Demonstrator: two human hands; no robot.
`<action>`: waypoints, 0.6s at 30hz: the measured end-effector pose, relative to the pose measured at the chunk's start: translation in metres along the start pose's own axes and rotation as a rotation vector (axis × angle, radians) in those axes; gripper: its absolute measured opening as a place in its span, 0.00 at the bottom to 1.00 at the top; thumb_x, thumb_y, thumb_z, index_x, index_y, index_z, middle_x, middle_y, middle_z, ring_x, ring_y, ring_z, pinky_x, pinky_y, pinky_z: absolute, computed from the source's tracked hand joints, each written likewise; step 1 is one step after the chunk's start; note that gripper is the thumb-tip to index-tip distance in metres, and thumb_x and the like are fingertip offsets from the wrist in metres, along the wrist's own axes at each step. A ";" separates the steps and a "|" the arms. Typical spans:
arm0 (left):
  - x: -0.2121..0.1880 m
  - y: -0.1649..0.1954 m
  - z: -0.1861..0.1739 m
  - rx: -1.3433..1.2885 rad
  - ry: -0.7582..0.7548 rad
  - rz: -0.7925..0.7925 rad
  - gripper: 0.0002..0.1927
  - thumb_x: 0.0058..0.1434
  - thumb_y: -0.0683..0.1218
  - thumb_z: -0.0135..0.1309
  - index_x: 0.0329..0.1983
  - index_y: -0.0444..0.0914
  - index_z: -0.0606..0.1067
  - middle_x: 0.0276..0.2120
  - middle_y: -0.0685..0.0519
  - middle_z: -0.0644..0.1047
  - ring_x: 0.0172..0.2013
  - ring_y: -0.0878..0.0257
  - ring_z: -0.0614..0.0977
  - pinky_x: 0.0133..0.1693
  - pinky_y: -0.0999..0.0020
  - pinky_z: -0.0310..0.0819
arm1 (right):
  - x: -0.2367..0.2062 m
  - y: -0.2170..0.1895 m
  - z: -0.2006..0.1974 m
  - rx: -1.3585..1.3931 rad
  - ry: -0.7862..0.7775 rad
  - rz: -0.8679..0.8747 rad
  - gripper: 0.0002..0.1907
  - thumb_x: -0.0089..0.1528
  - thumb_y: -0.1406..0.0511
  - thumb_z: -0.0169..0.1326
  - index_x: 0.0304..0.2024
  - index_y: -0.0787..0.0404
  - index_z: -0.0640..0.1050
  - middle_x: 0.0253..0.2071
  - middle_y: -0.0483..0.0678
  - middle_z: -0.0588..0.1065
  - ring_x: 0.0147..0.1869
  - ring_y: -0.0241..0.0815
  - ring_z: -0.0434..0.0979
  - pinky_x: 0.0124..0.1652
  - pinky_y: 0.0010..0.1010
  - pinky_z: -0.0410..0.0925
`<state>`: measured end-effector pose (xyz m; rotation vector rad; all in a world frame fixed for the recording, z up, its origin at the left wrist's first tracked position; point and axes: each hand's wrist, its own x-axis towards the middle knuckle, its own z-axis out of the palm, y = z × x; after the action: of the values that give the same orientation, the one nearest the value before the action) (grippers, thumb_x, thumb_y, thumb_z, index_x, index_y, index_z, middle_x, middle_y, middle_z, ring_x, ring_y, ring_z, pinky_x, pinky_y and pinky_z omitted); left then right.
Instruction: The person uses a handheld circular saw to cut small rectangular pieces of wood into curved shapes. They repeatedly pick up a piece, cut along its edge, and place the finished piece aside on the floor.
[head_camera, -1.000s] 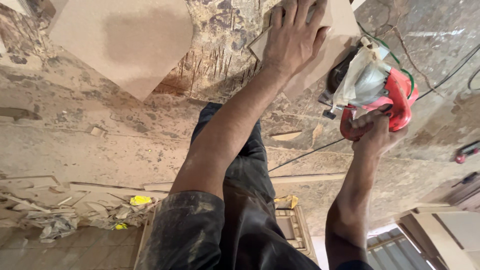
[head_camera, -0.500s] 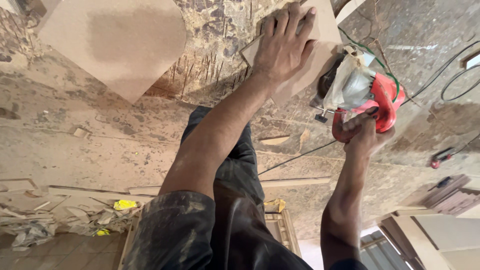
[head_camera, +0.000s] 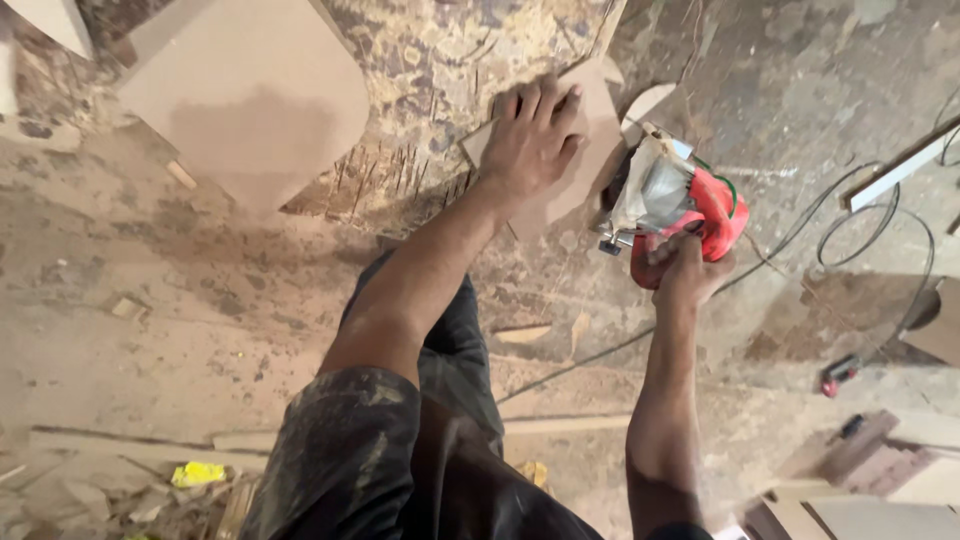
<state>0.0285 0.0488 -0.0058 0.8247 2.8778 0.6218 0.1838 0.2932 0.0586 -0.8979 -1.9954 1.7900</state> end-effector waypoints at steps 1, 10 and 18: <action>-0.001 0.001 -0.003 -0.006 -0.012 0.010 0.34 0.75 0.65 0.40 0.73 0.37 0.63 0.63 0.35 0.63 0.59 0.44 0.65 0.60 0.46 0.59 | 0.006 0.003 0.002 0.017 0.000 -0.008 0.03 0.61 0.76 0.45 0.34 0.69 0.71 0.23 0.51 0.71 0.21 0.39 0.69 0.23 0.32 0.67; 0.003 0.008 -0.006 0.016 -0.078 0.014 0.32 0.74 0.64 0.37 0.74 0.44 0.62 0.65 0.44 0.63 0.61 0.52 0.64 0.62 0.46 0.60 | 0.014 -0.032 -0.053 0.145 0.058 0.022 0.04 0.64 0.77 0.48 0.41 0.70 0.71 0.25 0.50 0.69 0.24 0.41 0.70 0.26 0.33 0.68; 0.030 -0.010 0.006 0.179 -0.171 0.213 0.35 0.75 0.66 0.40 0.77 0.43 0.61 0.68 0.43 0.64 0.66 0.45 0.62 0.65 0.42 0.55 | -0.074 -0.033 -0.089 0.123 0.172 0.177 0.10 0.60 0.77 0.47 0.45 0.71 0.72 0.25 0.50 0.70 0.23 0.41 0.69 0.24 0.33 0.68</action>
<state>-0.0008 0.0588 -0.0139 1.1590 2.7404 0.2943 0.2861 0.3146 0.1186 -1.1764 -1.7276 1.8358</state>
